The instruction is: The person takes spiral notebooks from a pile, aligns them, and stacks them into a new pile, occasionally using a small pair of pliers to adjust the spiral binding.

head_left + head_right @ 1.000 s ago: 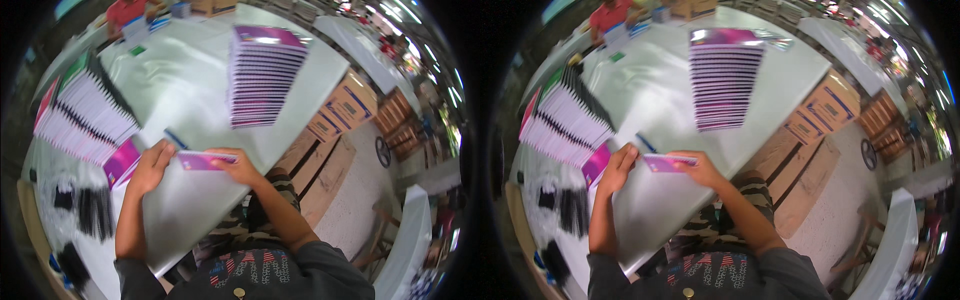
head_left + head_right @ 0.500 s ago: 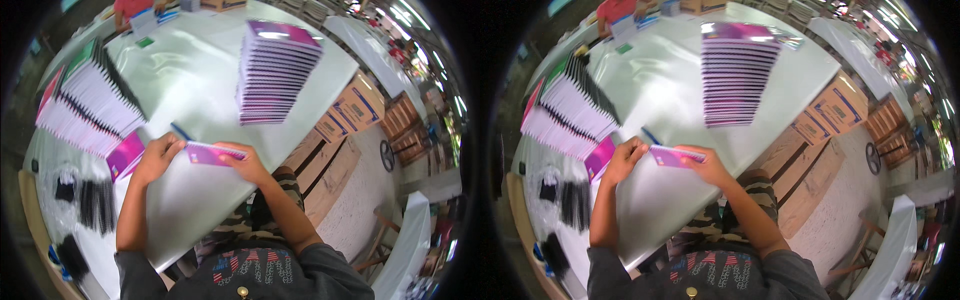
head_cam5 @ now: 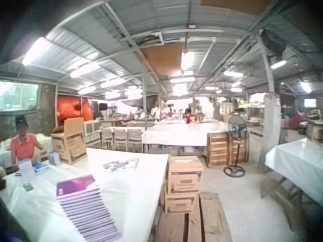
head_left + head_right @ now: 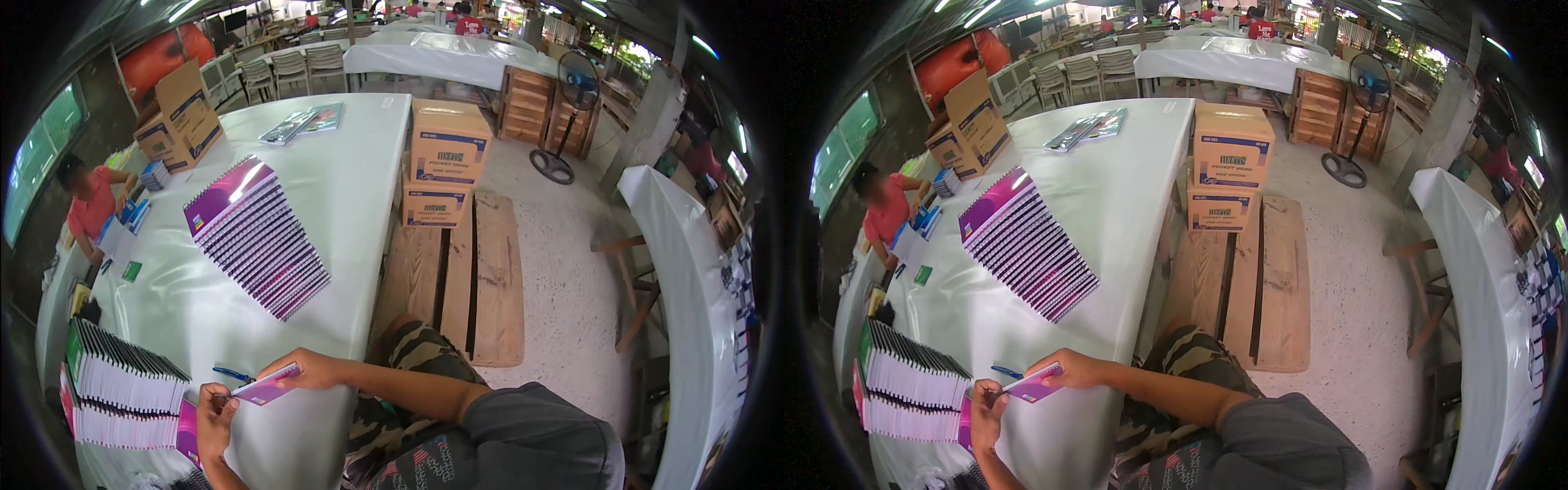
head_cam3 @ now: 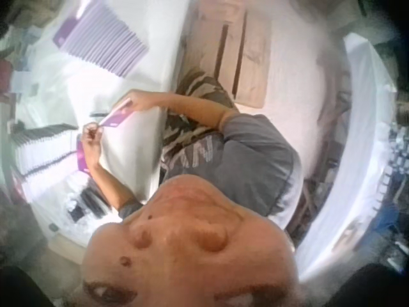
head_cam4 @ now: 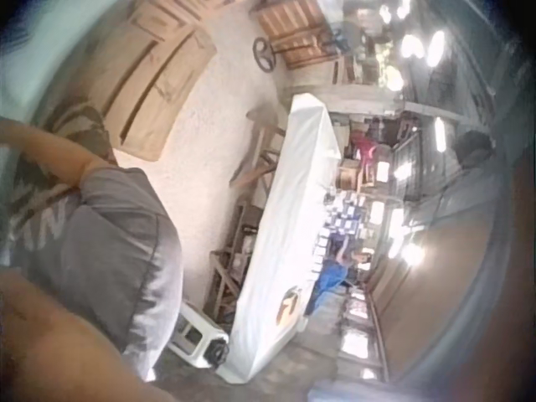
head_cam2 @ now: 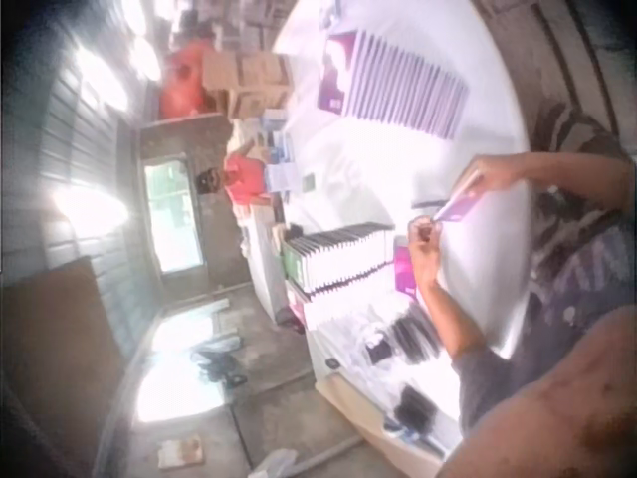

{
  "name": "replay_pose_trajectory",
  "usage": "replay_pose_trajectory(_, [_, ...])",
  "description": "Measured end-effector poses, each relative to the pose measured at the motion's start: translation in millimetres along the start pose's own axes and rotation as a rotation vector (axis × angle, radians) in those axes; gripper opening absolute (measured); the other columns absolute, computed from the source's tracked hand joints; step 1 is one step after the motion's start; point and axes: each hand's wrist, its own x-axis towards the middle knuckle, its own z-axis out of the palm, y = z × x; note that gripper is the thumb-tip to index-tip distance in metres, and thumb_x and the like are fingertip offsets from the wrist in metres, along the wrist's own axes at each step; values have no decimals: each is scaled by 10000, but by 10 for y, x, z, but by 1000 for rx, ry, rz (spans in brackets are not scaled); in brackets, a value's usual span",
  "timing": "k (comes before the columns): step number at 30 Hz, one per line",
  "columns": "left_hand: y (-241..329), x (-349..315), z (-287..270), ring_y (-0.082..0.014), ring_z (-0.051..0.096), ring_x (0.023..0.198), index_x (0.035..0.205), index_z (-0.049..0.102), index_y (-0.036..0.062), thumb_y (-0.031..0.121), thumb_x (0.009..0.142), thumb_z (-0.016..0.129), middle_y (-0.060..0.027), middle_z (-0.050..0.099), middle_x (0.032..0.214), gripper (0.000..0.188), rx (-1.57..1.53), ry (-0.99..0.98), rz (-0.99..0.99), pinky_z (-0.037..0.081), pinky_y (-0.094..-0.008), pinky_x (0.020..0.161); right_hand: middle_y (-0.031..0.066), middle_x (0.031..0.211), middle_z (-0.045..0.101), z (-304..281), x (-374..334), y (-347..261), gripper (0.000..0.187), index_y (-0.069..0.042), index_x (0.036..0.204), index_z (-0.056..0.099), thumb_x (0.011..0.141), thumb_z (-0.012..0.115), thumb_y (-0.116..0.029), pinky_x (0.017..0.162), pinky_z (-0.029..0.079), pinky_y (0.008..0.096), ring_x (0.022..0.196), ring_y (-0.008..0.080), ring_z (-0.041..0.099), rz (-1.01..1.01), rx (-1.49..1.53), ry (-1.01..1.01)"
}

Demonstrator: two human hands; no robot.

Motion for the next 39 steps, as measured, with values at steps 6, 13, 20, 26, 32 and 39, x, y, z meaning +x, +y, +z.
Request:
replay_pose_trajectory(6, [138, 24, -136, -137, 519, 707, 888, 598, -3, 1, 783, 653, -51, 566, 812, 118, 308, -150, -12, 438, -271, 662, 95, 1106, 649, -1, 8, -65, 351, -51, 1202, 582, 851, 584, -41, 868, 439, 264, 972, 120, 578, -11, -13, -64])
replay_pose_trajectory(13, [373, 21, -41, -289, 582, 649, 790, 600, 13, 5, 678, 728, -126, 580, 712, 170, 853, -203, 454, 463, -349, 610, 92, 1099, 649, 3, 7, -44, 357, -28, 1202, 575, 846, 543, -24, 863, 443, 271, 933, 139, 592, -8, -5, -87])
replay_pose_trajectory(20, [581, 14, 107, -296, 593, 764, 748, 587, 34, 89, 660, 767, -103, 590, 730, 207, 1039, -36, 338, 421, -395, 709, 107, 1071, 659, 9, 9, 38, 351, -43, 1186, 586, 837, 559, -47, 846, 450, 280, 923, 150, 603, -64, -13, -85])
replay_pose_trajectory(26, [600, 25, 132, -303, 584, 756, 844, 581, 52, 146, 649, 771, -94, 592, 771, 288, 1098, -254, 165, 404, -400, 718, 118, 1076, 659, -3, -20, 43, 342, -39, 1172, 592, 831, 560, -49, 850, 451, 284, 917, 165, 615, -80, -13, -90])
replay_pose_trajectory(32, [278, -13, -24, -298, 590, 761, 867, 572, 51, 172, 646, 775, -110, 585, 765, 324, 1093, -251, 409, 431, -416, 698, 127, 1082, 656, 6, -10, -28, 345, -39, 1168, 594, 824, 569, -47, 851, 453, 289, 914, 182, 622, -67, -30, -103])
replay_pose_trajectory(39, [627, -41, 149, -295, 596, 810, 845, 585, 66, 161, 655, 761, -82, 611, 817, 277, 1225, -207, 282, 447, -423, 713, 130, 1084, 654, -6, -24, -109, 341, -47, 1177, 591, 838, 552, -36, 854, 454, 297, 929, 192, 624, -20, -64, -104])
